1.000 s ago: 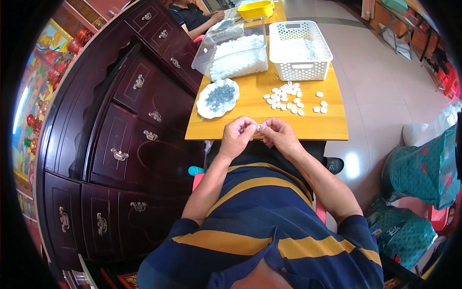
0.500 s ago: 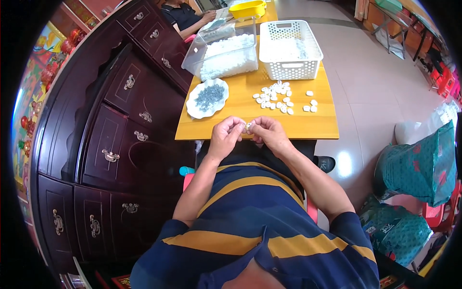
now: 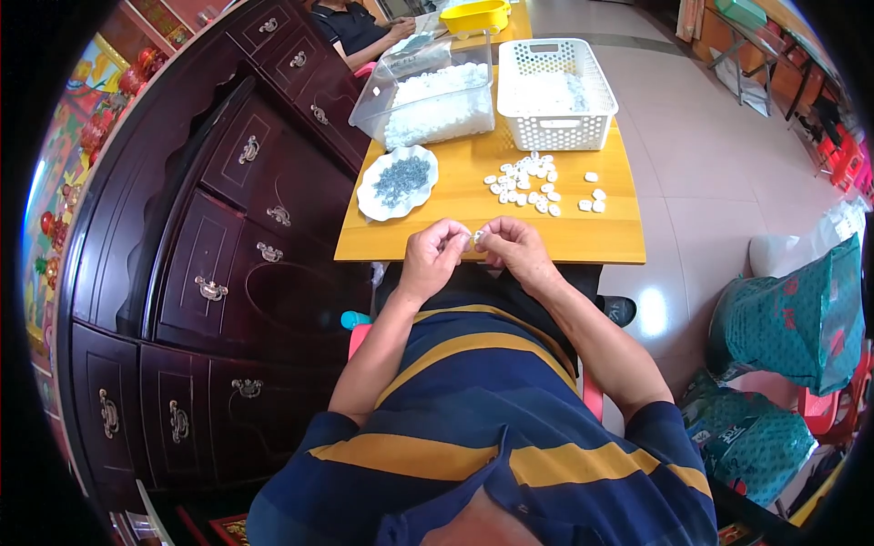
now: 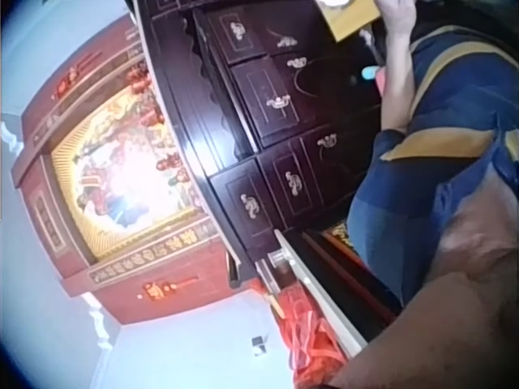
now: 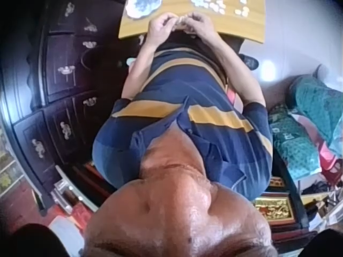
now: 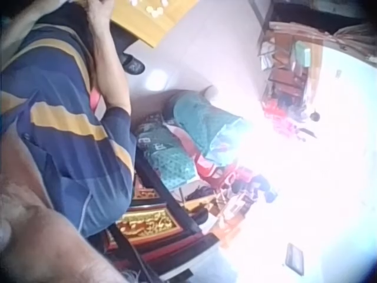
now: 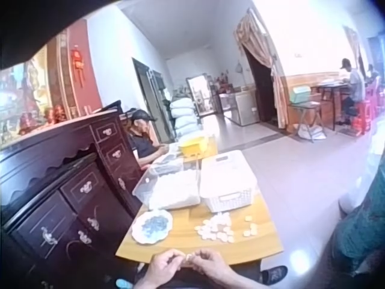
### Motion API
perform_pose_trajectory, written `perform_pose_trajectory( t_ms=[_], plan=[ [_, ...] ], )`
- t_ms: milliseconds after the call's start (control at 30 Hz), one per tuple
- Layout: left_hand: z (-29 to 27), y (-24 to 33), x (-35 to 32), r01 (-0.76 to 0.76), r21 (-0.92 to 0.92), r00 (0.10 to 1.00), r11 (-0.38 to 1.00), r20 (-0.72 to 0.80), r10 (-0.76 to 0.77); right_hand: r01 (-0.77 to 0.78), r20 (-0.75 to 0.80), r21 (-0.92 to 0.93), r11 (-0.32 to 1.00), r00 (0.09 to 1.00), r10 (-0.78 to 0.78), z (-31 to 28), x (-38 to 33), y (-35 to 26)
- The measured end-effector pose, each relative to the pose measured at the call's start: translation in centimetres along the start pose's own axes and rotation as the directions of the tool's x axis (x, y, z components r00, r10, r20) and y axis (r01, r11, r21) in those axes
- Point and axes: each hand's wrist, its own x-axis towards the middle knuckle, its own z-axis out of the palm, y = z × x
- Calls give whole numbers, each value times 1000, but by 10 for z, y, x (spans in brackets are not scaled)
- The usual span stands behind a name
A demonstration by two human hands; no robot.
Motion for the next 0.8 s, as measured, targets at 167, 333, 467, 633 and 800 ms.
perform_pose_trajectory(
  t_ms=[167, 333, 467, 633, 800],
  plan=[
    [1, -4, -1, -17, 55, 1000, 998, -14, 18, 6, 35, -41, 999, 999, -4, -2, 4, 5],
    [5, 3, 1, -72, 160, 996, 984, -36, 78, 84, -3, -123, 989, 996, -85, -6, 10, 22],
    [4, 5, 1, -87, 259, 994, 962, -39, 101, 164, -19, -276, 947, 984, -176, -7, 12, 28],
    [6, 4, 1, -80, 240, 995, 967, -40, 92, 99, -28, -198, 975, 994, -107, -5, 6, 22],
    [8, 7, 1, -85, 233, 994, 969, -46, 98, 29, -15, -41, 999, 999, -30, -3, 1, 14]
  ],
)
